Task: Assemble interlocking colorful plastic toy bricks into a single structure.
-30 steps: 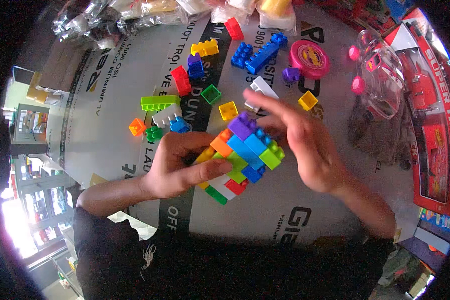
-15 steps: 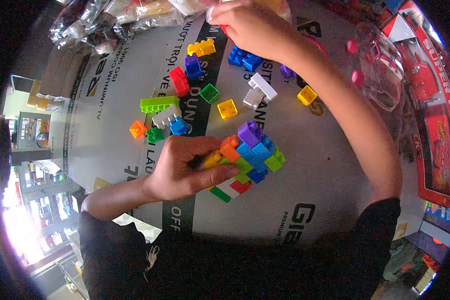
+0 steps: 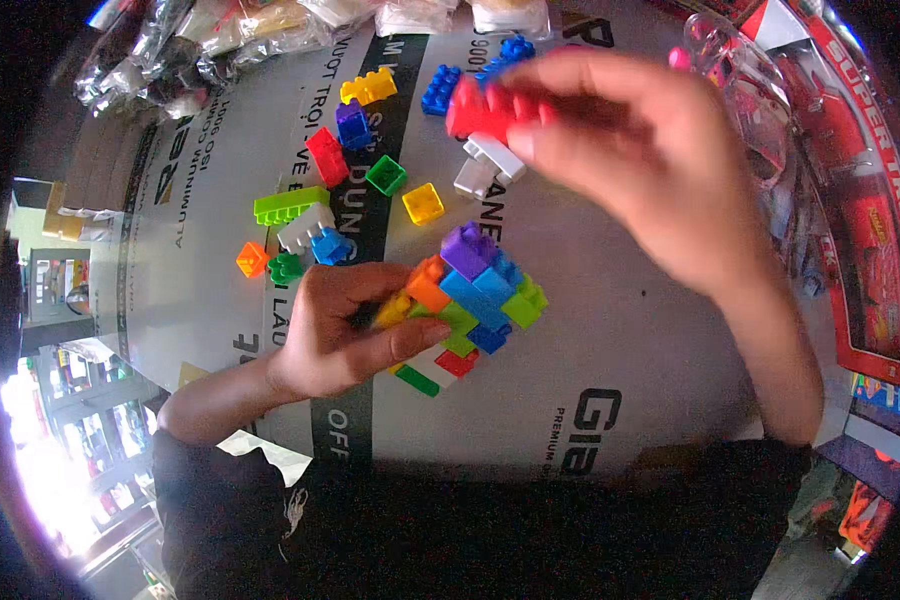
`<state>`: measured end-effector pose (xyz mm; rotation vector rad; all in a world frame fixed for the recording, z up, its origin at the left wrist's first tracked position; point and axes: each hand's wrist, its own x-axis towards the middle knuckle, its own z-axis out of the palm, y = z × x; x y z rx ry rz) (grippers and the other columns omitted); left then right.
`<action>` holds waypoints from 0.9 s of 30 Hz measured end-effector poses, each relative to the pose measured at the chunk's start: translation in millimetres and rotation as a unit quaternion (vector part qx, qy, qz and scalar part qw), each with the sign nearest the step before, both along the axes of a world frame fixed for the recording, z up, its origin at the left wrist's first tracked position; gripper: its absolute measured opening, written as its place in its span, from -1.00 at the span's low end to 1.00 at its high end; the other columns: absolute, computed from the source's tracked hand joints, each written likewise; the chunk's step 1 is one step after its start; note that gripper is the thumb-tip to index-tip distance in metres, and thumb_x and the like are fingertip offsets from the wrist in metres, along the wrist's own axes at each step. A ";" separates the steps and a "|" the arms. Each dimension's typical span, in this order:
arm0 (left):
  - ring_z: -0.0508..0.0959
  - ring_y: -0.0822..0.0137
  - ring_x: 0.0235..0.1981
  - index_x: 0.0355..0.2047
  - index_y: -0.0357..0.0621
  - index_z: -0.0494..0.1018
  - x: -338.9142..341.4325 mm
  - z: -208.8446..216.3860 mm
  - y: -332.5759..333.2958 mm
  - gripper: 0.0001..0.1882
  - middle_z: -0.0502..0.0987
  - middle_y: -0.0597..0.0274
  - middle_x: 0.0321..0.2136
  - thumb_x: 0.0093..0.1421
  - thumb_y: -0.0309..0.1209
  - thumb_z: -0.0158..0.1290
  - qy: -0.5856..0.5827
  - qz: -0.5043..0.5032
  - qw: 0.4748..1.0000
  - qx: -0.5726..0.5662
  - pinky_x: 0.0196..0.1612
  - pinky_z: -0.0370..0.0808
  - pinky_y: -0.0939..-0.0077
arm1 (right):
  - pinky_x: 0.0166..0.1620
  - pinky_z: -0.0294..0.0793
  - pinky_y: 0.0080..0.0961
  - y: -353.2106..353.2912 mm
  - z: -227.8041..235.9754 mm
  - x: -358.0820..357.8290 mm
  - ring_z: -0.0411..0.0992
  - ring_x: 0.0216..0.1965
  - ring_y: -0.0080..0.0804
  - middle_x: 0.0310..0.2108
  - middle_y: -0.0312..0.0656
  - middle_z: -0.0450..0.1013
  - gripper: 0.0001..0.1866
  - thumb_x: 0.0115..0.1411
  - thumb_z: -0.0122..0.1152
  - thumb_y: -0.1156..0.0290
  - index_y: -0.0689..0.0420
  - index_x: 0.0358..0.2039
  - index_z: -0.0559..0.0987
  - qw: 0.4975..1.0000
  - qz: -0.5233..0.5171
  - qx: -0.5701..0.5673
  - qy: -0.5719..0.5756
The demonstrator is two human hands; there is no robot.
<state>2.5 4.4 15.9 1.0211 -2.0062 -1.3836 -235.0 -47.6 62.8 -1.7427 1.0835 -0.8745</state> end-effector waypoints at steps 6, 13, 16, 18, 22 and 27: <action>0.39 0.60 -0.54 -0.26 -0.39 0.46 -0.5 1.3 2.0 -0.67 0.49 0.25 -0.52 0.03 -0.40 0.19 0.007 0.019 0.999 0.036 -0.50 0.32 0.70 | -0.15 0.46 -0.64 46.7 -11.8 -6.2 0.44 -0.22 -0.56 -0.31 -0.21 0.46 -0.71 0.03 0.23 0.54 0.32 -0.22 0.45 0.977 0.022 0.193 -0.085; 0.37 0.62 -0.55 -0.25 -0.38 0.46 -0.1 3.2 1.4 -0.65 0.48 0.28 -0.53 0.03 -0.37 0.19 0.015 0.015 0.999 0.038 -0.53 0.29 0.69 | -0.18 0.45 -0.66 46.3 -17.7 -10.8 0.44 -0.27 -0.61 -0.32 -0.21 0.48 -0.78 0.02 0.24 0.54 0.31 -0.30 0.48 0.974 0.018 0.204 -0.093; 0.39 0.62 -0.54 -0.23 -0.39 0.45 -1.6 2.1 1.8 -0.64 0.49 0.26 -0.52 0.02 -0.38 0.19 0.011 0.015 0.999 0.040 -0.51 0.32 0.69 | -0.21 0.44 -0.68 46.9 -18.9 -10.6 0.44 -0.29 -0.63 -0.34 -0.23 0.49 -0.78 0.02 0.25 0.53 0.29 -0.30 0.49 0.976 0.022 0.204 -0.068; 0.40 0.62 -0.54 -0.22 -0.39 0.45 -2.4 -0.4 2.3 -0.64 0.50 0.25 -0.51 0.02 -0.38 0.19 0.022 0.017 0.999 0.022 -0.50 0.33 0.70 | -0.22 0.43 -0.69 46.3 -20.9 -9.8 0.44 -0.31 -0.64 -0.36 -0.24 0.49 -0.78 0.02 0.25 0.52 0.29 -0.30 0.50 0.975 0.014 0.206 -0.077; 0.29 0.63 -0.67 -0.32 -0.32 0.47 -1.3 -11.2 -0.3 -0.72 0.40 0.27 -0.66 0.00 -0.39 0.20 0.043 0.012 0.999 -0.009 -0.63 0.25 0.65 | -0.27 0.42 -0.71 44.1 -19.9 -11.9 0.43 -0.36 -0.67 -0.41 -0.27 0.50 -0.80 0.00 0.28 0.49 0.28 -0.34 0.53 0.968 0.023 0.240 -0.074; 0.28 0.60 -0.71 -0.40 -0.32 0.47 -1.4 -11.0 3.4 -0.75 0.36 0.28 -0.71 0.00 -0.37 0.21 0.069 0.036 0.997 -0.012 -0.65 0.24 0.62 | -0.40 0.36 -0.76 49.1 -24.7 -10.5 0.39 -0.46 -0.75 -0.49 -0.34 0.50 -0.83 -0.01 0.31 0.45 0.25 -0.41 0.56 0.979 0.012 0.204 -0.005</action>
